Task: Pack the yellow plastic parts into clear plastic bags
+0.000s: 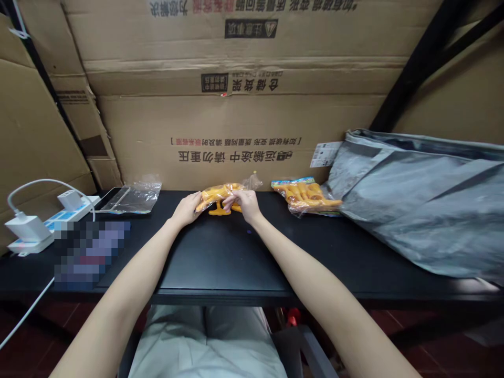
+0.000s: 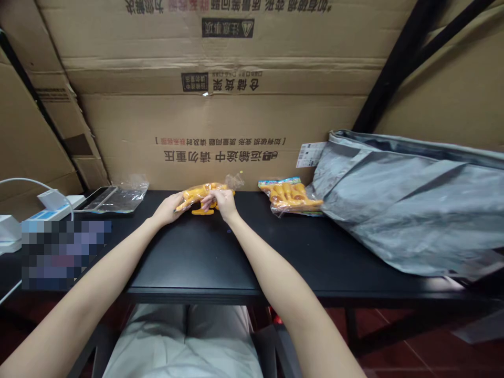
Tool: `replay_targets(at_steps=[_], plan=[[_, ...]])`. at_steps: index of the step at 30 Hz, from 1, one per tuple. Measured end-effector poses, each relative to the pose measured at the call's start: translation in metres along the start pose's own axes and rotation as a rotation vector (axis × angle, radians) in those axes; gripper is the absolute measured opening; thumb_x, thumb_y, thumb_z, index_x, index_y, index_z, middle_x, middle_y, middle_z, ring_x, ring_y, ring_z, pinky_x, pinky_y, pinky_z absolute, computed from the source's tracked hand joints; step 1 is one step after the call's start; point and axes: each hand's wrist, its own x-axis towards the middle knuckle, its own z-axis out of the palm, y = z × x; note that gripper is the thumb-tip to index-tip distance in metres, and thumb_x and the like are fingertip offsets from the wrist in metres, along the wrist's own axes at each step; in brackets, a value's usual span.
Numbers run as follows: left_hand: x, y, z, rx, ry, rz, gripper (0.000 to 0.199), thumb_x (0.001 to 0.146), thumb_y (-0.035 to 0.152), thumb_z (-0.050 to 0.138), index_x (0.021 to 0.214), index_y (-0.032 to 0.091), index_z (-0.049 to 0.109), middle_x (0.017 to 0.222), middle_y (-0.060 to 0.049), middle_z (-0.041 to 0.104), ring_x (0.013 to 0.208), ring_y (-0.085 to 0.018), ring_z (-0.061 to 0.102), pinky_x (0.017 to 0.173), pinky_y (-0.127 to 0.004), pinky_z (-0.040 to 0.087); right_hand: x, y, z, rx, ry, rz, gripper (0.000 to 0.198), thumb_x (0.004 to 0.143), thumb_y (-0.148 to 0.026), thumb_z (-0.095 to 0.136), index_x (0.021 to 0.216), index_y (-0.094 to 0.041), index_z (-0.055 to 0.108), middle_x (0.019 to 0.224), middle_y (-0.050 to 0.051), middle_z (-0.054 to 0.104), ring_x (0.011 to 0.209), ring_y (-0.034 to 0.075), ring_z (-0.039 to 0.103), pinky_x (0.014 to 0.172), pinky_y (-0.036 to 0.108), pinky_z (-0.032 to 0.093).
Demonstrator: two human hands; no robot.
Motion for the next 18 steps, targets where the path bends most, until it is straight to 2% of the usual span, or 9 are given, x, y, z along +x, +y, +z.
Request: replay_targets(at_steps=[4,7,10,15,18], plan=[[-0.002,0.0,-0.003,0.057,-0.063,-0.072,0.044,0.084,0.023,0.05,0.128,0.025,0.051,0.132,-0.004,0.056,0.117,-0.021,0.054,0.096,-0.033,0.045,0.003,0.005,-0.007,0.059,0.002,-0.001,0.034,0.069,-0.038,0.053,0.043,-0.016,0.057,0.041,0.006,0.059,0.035,0.015,0.053,0.039,0.026,0.045],[-0.002,-0.002,-0.002,0.035,-0.023,-0.106,0.048,0.083,0.015,0.048,0.129,0.024,0.052,0.133,-0.003,0.055,0.12,-0.021,0.053,0.099,-0.033,0.045,0.004,0.006,-0.01,0.048,0.019,0.02,0.033,0.067,-0.039,0.053,0.044,-0.016,0.058,0.041,0.007,0.059,0.037,0.015,0.055,0.04,0.026,0.045],[-0.002,-0.006,0.001,-0.052,0.048,-0.057,0.054,0.081,0.009,0.046,0.132,0.025,0.05,0.135,-0.002,0.053,0.124,-0.018,0.049,0.105,-0.033,0.04,0.006,0.005,-0.012,0.02,0.058,0.037,0.034,0.067,-0.041,0.053,0.044,-0.016,0.058,0.042,0.007,0.06,0.04,0.017,0.057,0.043,0.027,0.046],[-0.001,-0.008,0.002,-0.106,0.129,-0.011,0.056,0.079,0.005,0.044,0.132,0.02,0.049,0.14,-0.005,0.047,0.126,-0.017,0.047,0.107,-0.032,0.038,0.01,0.004,-0.017,-0.096,0.102,0.016,0.037,0.069,-0.043,0.051,0.046,-0.017,0.062,0.048,0.007,0.063,0.059,0.02,0.066,0.066,0.032,0.052],[-0.002,-0.005,-0.006,-0.075,0.157,-0.027,0.058,0.077,0.003,0.046,0.132,0.021,0.049,0.142,-0.006,0.045,0.127,-0.018,0.046,0.106,-0.031,0.038,0.012,0.007,-0.02,-0.209,0.12,-0.031,0.039,0.073,-0.043,0.049,0.049,-0.018,0.066,0.057,0.006,0.068,0.075,0.022,0.068,0.082,0.034,0.05]])
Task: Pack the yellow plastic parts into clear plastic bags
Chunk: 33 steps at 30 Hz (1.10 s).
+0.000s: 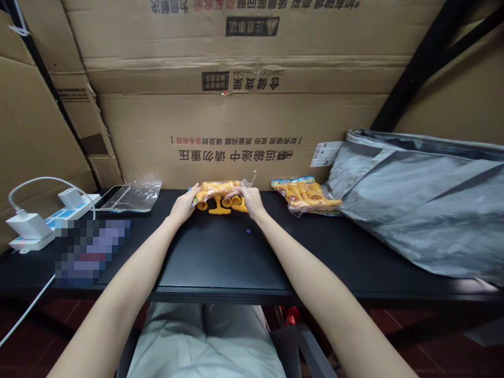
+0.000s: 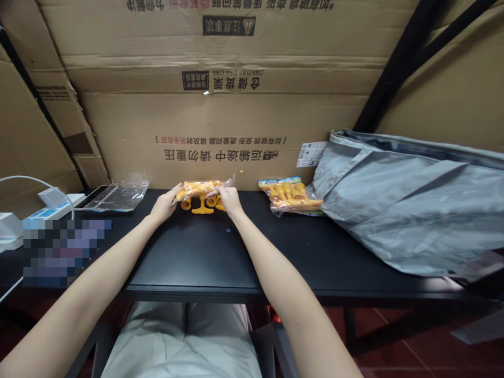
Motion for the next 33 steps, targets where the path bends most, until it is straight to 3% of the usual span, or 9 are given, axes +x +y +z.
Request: replay_targets(at_steps=[5,10,13,16,21,24,26,28,33], plan=[[0.002,0.008,-0.015,0.133,0.026,-0.057,0.06,0.077,0.002,0.047,0.135,0.021,0.045,0.146,-0.008,0.037,0.127,-0.022,0.046,0.102,-0.034,0.043,0.006,0.019,0.001,-0.127,-0.021,-0.002,0.041,0.079,-0.045,0.046,0.061,-0.019,0.072,0.079,0.006,0.073,0.093,0.023,0.066,0.098,0.038,0.041],[0.005,0.016,-0.018,0.332,-0.029,-0.119,0.063,0.077,0.001,0.045,0.135,0.024,0.045,0.149,-0.007,0.032,0.131,-0.024,0.041,0.093,-0.035,0.05,0.014,0.048,0.011,-0.255,-0.06,0.024,0.037,0.085,-0.044,0.045,0.087,-0.02,0.073,0.107,0.007,0.068,0.114,0.023,0.057,0.104,0.042,0.035],[0.006,0.022,-0.018,0.437,-0.045,-0.111,0.05,0.082,0.007,0.044,0.13,0.021,0.052,0.144,-0.008,0.042,0.128,-0.025,0.045,0.095,-0.035,0.047,0.014,0.057,0.013,-0.458,-0.075,-0.01,0.028,0.083,-0.036,0.051,0.099,-0.02,0.068,0.116,0.009,0.063,0.118,0.024,0.052,0.105,0.046,0.034],[0.006,0.029,-0.017,0.513,-0.115,-0.126,0.033,0.089,0.023,0.042,0.116,0.019,0.061,0.125,-0.011,0.06,0.109,-0.026,0.06,0.088,-0.035,0.049,0.007,0.053,0.01,-0.701,-0.062,-0.027,0.028,0.081,-0.028,0.053,0.105,-0.017,0.061,0.116,0.014,0.061,0.114,0.028,0.054,0.099,0.051,0.039],[0.007,0.04,-0.015,0.577,-0.237,-0.097,0.032,0.092,0.032,0.039,0.098,0.016,0.066,0.098,-0.013,0.069,0.085,-0.024,0.067,0.067,-0.03,0.048,-0.008,0.031,0.009,-0.827,-0.066,-0.252,0.044,0.08,-0.022,0.055,0.122,-0.014,0.048,0.122,0.018,0.053,0.114,0.029,0.053,0.091,0.05,0.046],[0.007,0.044,-0.013,0.564,-0.254,0.002,0.028,0.091,0.026,0.04,0.094,0.016,0.066,0.095,-0.011,0.068,0.085,-0.022,0.066,0.065,-0.027,0.045,-0.013,0.019,0.014,-0.774,-0.197,-0.425,0.062,0.079,-0.023,0.059,0.136,-0.017,0.037,0.139,0.017,0.04,0.123,0.027,0.046,0.095,0.046,0.045],[0.007,0.044,-0.011,0.531,-0.255,0.068,0.024,0.09,0.023,0.042,0.093,0.017,0.065,0.093,-0.009,0.068,0.086,-0.02,0.065,0.066,-0.026,0.045,-0.016,0.014,0.018,-0.737,-0.315,-0.481,0.059,0.081,-0.025,0.058,0.137,-0.023,0.04,0.142,0.011,0.04,0.125,0.024,0.046,0.097,0.043,0.045],[0.006,0.042,-0.009,0.479,-0.245,0.111,0.024,0.091,0.024,0.042,0.095,0.019,0.065,0.094,-0.008,0.067,0.087,-0.018,0.065,0.067,-0.024,0.044,-0.017,0.013,0.02,-0.722,-0.361,-0.479,0.041,0.086,-0.026,0.053,0.126,-0.027,0.054,0.139,0.007,0.046,0.12,0.022,0.051,0.096,0.04,0.047],[0.006,0.035,-0.012,0.368,-0.193,0.032,0.03,0.085,0.044,0.053,0.108,0.025,0.062,0.105,-0.004,0.063,0.087,-0.017,0.065,0.069,-0.024,0.046,-0.015,0.015,0.017,-0.694,-0.295,-0.465,0.031,0.086,-0.014,0.048,0.106,-0.026,0.069,0.127,0.005,0.059,0.113,0.021,0.058,0.096,0.039,0.046]])
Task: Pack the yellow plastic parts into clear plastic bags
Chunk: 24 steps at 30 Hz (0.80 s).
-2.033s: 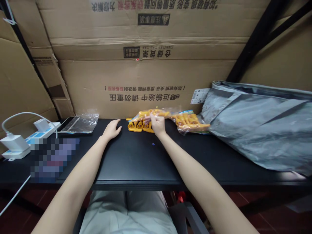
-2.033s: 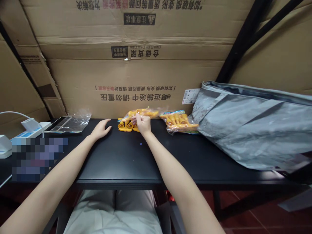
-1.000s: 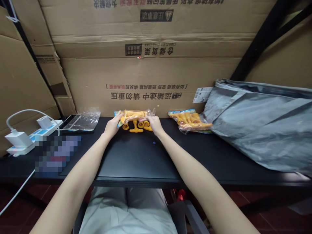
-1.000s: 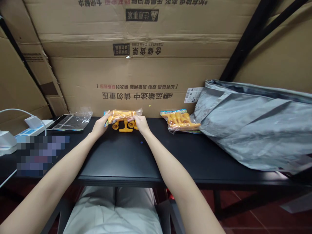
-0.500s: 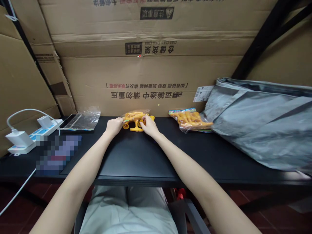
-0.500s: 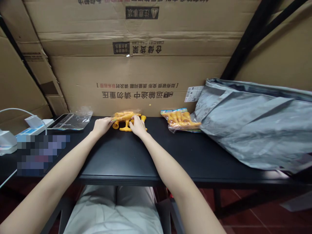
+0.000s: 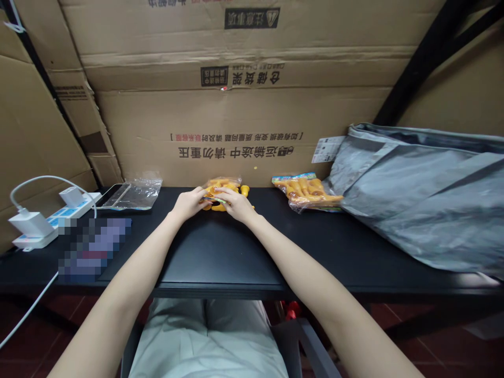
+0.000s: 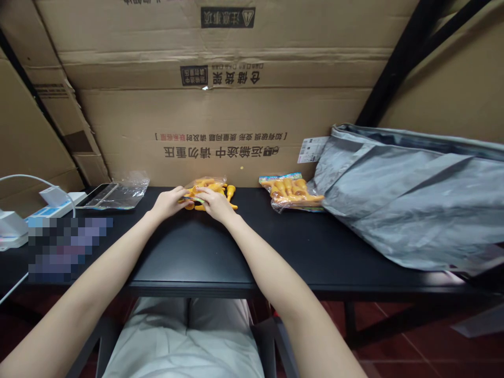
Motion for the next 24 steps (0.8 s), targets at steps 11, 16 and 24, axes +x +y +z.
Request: replay_targets(at_steps=[11,16,24], plan=[[-0.005,-0.02,0.008,-0.119,-0.089,-0.189,0.06,0.079,0.052,0.058,0.134,0.031,0.045,0.13,-0.005,0.055,0.107,-0.023,0.06,0.085,-0.031,0.048,-0.002,0.007,0.0,0.05,0.017,-0.031,0.043,0.079,-0.002,0.048,0.11,-0.025,0.068,0.13,0.007,0.057,0.119,0.021,0.054,0.099,0.044,0.043],[-0.003,-0.029,0.018,-0.268,-0.042,-0.172,0.055,0.082,0.044,0.059,0.133,0.029,0.047,0.134,-0.004,0.054,0.117,-0.02,0.054,0.097,-0.03,0.043,-0.001,0.008,0.0,0.086,0.029,-0.028,0.052,0.073,0.005,0.045,0.11,-0.025,0.067,0.131,0.006,0.056,0.12,0.02,0.053,0.101,0.043,0.042],[-0.003,-0.031,0.015,-0.292,0.091,-0.32,0.056,0.076,0.041,0.066,0.128,0.028,0.054,0.131,-0.005,0.056,0.115,-0.023,0.057,0.094,-0.034,0.046,-0.001,0.013,-0.001,0.195,0.202,-0.01,0.04,0.079,-0.006,0.046,0.104,-0.025,0.07,0.123,0.005,0.062,0.115,0.019,0.056,0.1,0.041,0.043]])
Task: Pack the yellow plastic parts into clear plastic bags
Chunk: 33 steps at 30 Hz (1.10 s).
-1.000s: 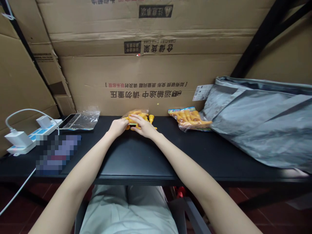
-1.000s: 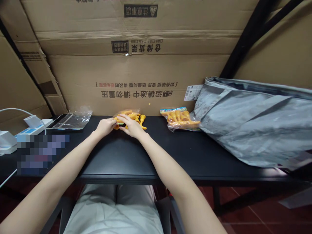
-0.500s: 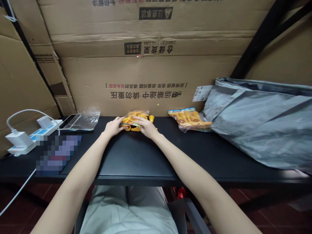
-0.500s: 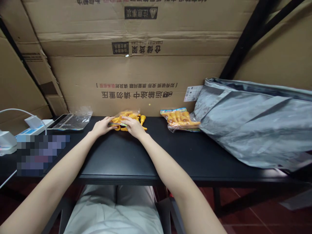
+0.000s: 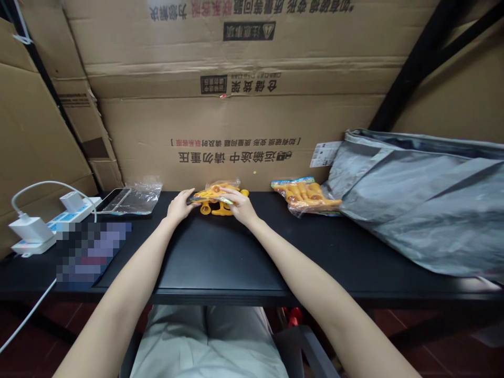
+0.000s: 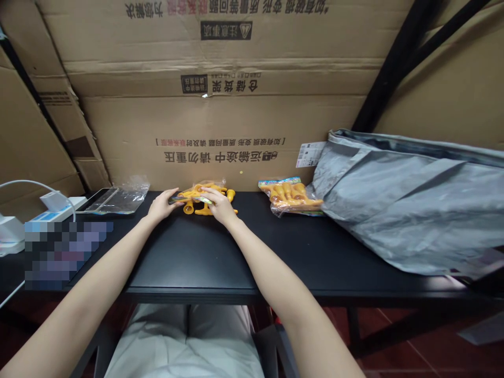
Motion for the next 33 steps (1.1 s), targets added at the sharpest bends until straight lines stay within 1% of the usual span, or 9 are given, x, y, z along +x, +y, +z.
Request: replay_targets(at_steps=[4,7,12,15,18,22,27,31,33], plan=[[0.0,0.0,0.0,-0.077,-0.057,-0.105,0.043,0.081,0.039,0.06,0.123,0.03,0.059,0.099,-0.005,0.072,0.071,-0.017,0.068,0.075,-0.03,0.053,0.002,0.003,0.0,0.031,0.059,0.055,0.034,0.082,-0.013,0.047,0.101,-0.027,0.071,0.12,0.004,0.064,0.113,0.019,0.058,0.099,0.041,0.043],[0.002,0.002,0.004,-0.271,-0.102,-0.154,0.042,0.086,0.035,0.053,0.127,0.028,0.056,0.087,-0.003,0.073,0.042,-0.01,0.059,0.057,-0.026,0.052,0.003,0.005,-0.001,0.033,0.079,0.084,0.031,0.082,-0.015,0.048,0.098,-0.025,0.072,0.119,0.005,0.064,0.112,0.02,0.058,0.099,0.042,0.043],[0.007,0.011,0.008,-0.72,-0.022,-0.249,0.042,0.09,0.033,0.047,0.127,0.017,0.055,0.101,-0.011,0.071,0.068,-0.015,0.069,0.05,-0.02,0.05,0.003,0.005,-0.003,0.002,0.062,0.115,0.036,0.078,-0.01,0.047,0.1,-0.024,0.071,0.122,0.006,0.063,0.117,0.021,0.055,0.108,0.049,0.029],[0.008,0.015,0.007,-0.737,0.126,-0.155,0.038,0.089,0.031,0.047,0.122,0.019,0.06,0.115,-0.008,0.067,0.095,-0.02,0.067,0.06,-0.025,0.056,0.002,0.005,-0.002,-0.004,0.034,0.163,0.037,0.077,-0.01,0.049,0.102,-0.027,0.07,0.124,0.004,0.062,0.12,0.022,0.053,0.111,0.056,0.016],[0.007,0.018,0.002,-0.612,0.211,-0.059,0.036,0.087,0.026,0.047,0.119,0.021,0.063,0.121,-0.004,0.063,0.107,-0.02,0.062,0.074,-0.03,0.057,0.002,0.007,0.0,0.03,0.037,0.207,0.031,0.079,-0.017,0.052,0.101,-0.027,0.07,0.121,0.004,0.063,0.117,0.023,0.055,0.108,0.052,0.028],[0.003,0.02,-0.007,-0.365,0.195,-0.011,0.031,0.086,0.026,0.048,0.109,0.021,0.068,0.106,-0.005,0.07,0.09,-0.019,0.068,0.075,-0.03,0.054,0.001,0.012,0.001,0.04,0.079,0.297,0.029,0.082,-0.024,0.051,0.104,-0.026,0.07,0.112,0.004,0.068,0.103,0.022,0.063,0.093,0.044,0.047],[-0.001,0.027,-0.014,-0.004,0.114,0.056,0.025,0.086,0.029,0.049,0.083,0.019,0.071,0.076,-0.007,0.072,0.076,-0.019,0.067,0.069,-0.026,0.047,0.002,0.013,-0.003,0.015,0.172,0.323,0.024,0.079,-0.025,0.052,0.092,-0.021,0.072,0.104,0.008,0.069,0.096,0.024,0.065,0.084,0.042,0.053],[-0.001,0.028,-0.013,-0.101,0.069,0.059,0.026,0.086,0.034,0.048,0.083,0.017,0.067,0.07,-0.006,0.069,0.062,-0.016,0.064,0.06,-0.024,0.046,0.004,0.01,-0.002,0.251,0.175,0.413,0.025,0.077,-0.035,0.055,0.089,-0.018,0.069,0.109,0.01,0.065,0.065,0.019,0.067,0.063,0.037,0.057],[-0.001,0.024,-0.01,-0.235,0.048,0.044,0.028,0.084,0.04,0.052,0.091,0.016,0.065,0.076,-0.005,0.07,0.054,-0.013,0.061,0.054,-0.022,0.045,0.006,0.009,0.0,0.386,0.201,0.473,0.029,0.076,-0.041,0.058,0.09,-0.017,0.067,0.098,0.009,0.068,0.059,0.018,0.066,0.065,0.038,0.057]])
